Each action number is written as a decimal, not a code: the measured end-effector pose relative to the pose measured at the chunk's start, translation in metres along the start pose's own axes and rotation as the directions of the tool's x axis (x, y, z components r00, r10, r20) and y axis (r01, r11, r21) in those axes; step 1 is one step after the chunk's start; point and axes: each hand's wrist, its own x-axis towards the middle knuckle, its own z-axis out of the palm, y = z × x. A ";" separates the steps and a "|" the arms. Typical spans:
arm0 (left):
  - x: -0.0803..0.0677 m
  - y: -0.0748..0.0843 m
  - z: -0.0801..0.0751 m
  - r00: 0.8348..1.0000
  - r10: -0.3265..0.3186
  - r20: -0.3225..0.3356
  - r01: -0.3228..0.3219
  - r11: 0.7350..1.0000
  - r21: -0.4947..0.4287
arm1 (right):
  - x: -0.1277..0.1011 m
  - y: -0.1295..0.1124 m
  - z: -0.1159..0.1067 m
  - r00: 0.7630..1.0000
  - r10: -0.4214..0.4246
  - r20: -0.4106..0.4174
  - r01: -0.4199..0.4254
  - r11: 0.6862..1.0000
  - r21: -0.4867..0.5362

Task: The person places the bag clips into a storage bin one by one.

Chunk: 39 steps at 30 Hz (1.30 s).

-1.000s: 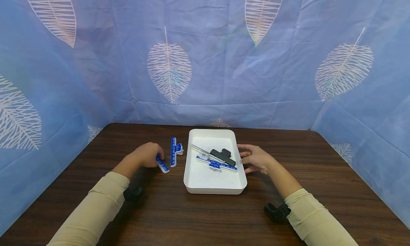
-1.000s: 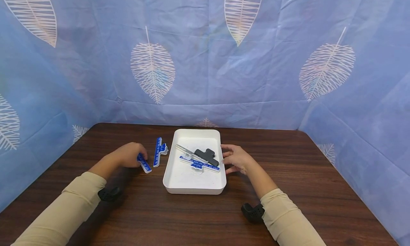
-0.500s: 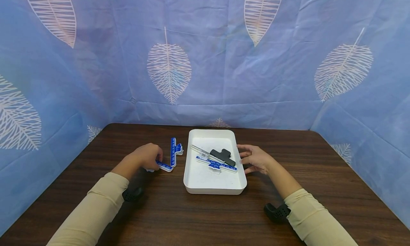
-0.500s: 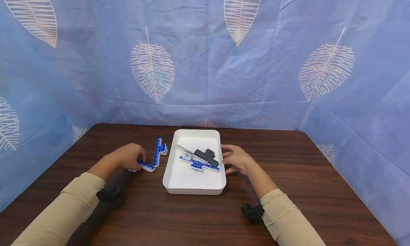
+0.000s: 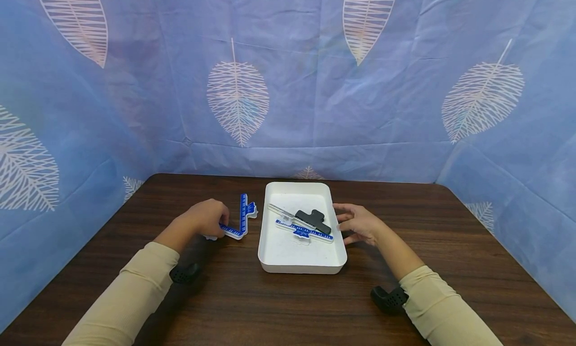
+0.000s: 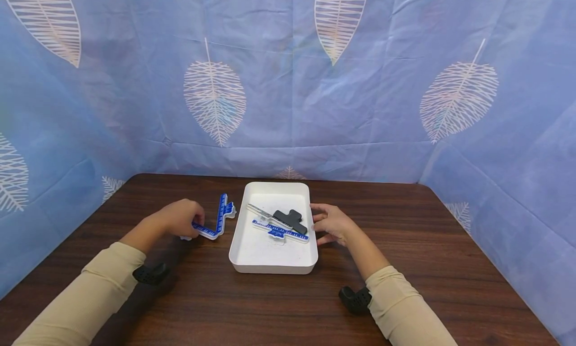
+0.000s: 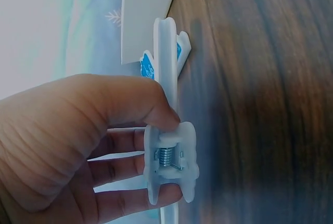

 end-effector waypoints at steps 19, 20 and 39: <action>-0.003 0.011 -0.017 0.997 0.049 -0.051 -0.046 0.997 0.061 | 0.000 -0.001 0.001 1.000 0.000 -0.008 0.000 1.000 0.001; -0.003 0.012 -0.017 0.997 0.052 -0.056 -0.049 0.997 0.062 | 0.000 -0.001 0.001 1.000 0.001 -0.007 -0.001 1.000 0.001; 0.002 0.035 -0.034 0.991 0.118 -0.057 -0.112 0.989 0.098 | 0.001 -0.001 0.001 1.000 0.008 -0.003 -0.008 1.000 -0.002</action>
